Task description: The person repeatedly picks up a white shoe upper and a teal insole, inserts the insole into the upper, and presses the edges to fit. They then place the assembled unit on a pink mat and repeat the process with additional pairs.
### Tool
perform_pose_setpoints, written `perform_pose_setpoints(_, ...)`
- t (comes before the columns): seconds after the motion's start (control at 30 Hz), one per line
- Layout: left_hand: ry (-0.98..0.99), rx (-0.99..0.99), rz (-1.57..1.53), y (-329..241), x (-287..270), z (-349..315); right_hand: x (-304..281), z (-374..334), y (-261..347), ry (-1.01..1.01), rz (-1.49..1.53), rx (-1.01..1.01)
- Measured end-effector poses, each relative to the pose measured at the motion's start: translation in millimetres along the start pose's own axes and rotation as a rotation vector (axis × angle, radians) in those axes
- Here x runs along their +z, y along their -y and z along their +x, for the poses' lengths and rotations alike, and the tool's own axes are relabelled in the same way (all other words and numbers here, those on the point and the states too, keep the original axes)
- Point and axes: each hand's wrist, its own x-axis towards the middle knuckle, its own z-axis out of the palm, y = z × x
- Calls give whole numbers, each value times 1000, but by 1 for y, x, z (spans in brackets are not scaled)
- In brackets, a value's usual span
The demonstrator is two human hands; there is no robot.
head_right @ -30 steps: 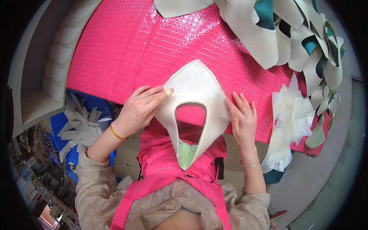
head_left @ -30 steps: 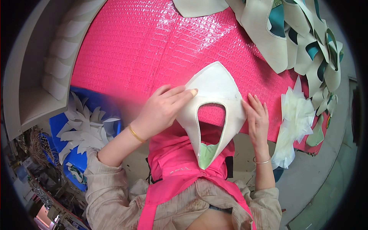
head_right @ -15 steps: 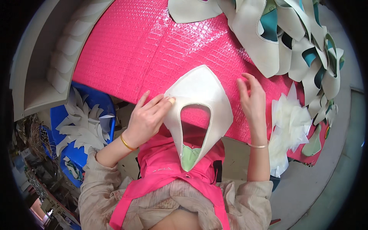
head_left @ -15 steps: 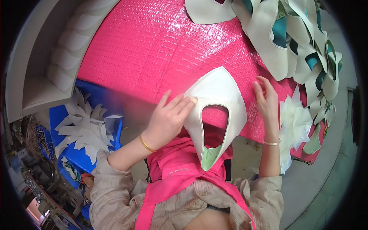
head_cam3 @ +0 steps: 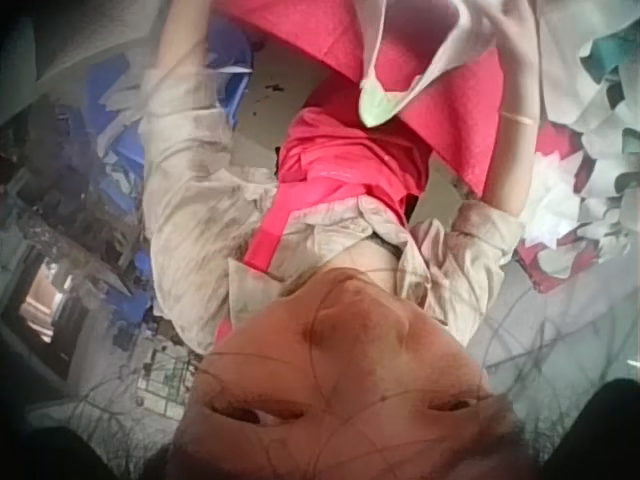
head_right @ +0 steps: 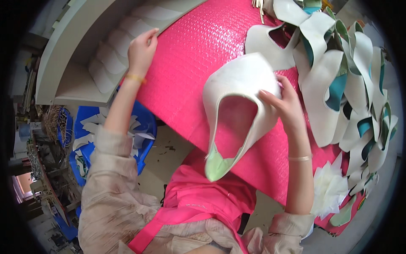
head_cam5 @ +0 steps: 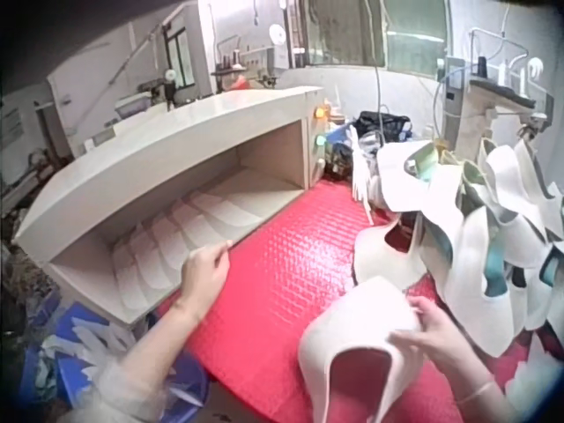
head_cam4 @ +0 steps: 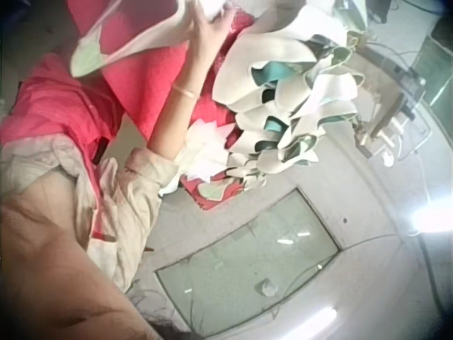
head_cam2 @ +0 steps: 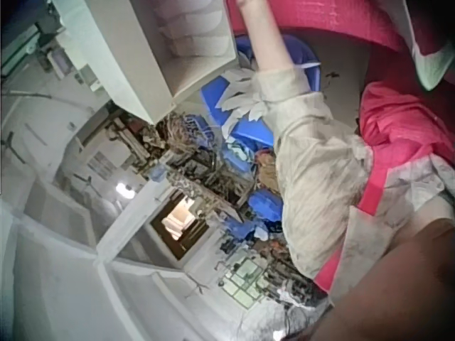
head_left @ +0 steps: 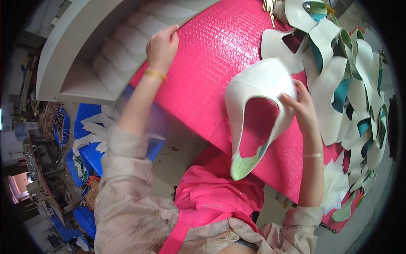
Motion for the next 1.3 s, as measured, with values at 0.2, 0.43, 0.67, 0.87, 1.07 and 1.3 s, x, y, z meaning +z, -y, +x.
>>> perform_pose_setpoints(0.2,192,184,326,65,75,89,25,12,12,-143,-617,-509)
perform_pose_setpoints(0.43,496,357,413,78,86,125,-4,-12,4,-101,-794,-422)
perform_pose_setpoints(0.67,433,375,589,66,94,121,-2,-4,3,-78,-823,-476)
perform_pose_setpoints(0.87,82,-18,254,84,97,126,-7,-12,11,-107,-787,-432)
perform_pose_setpoints(1.07,-297,-31,158,101,78,131,-11,-10,17,-33,-365,-231)
perform_pose_setpoints(1.3,-91,144,-116,-59,-51,104,57,84,59,-17,-39,-582)
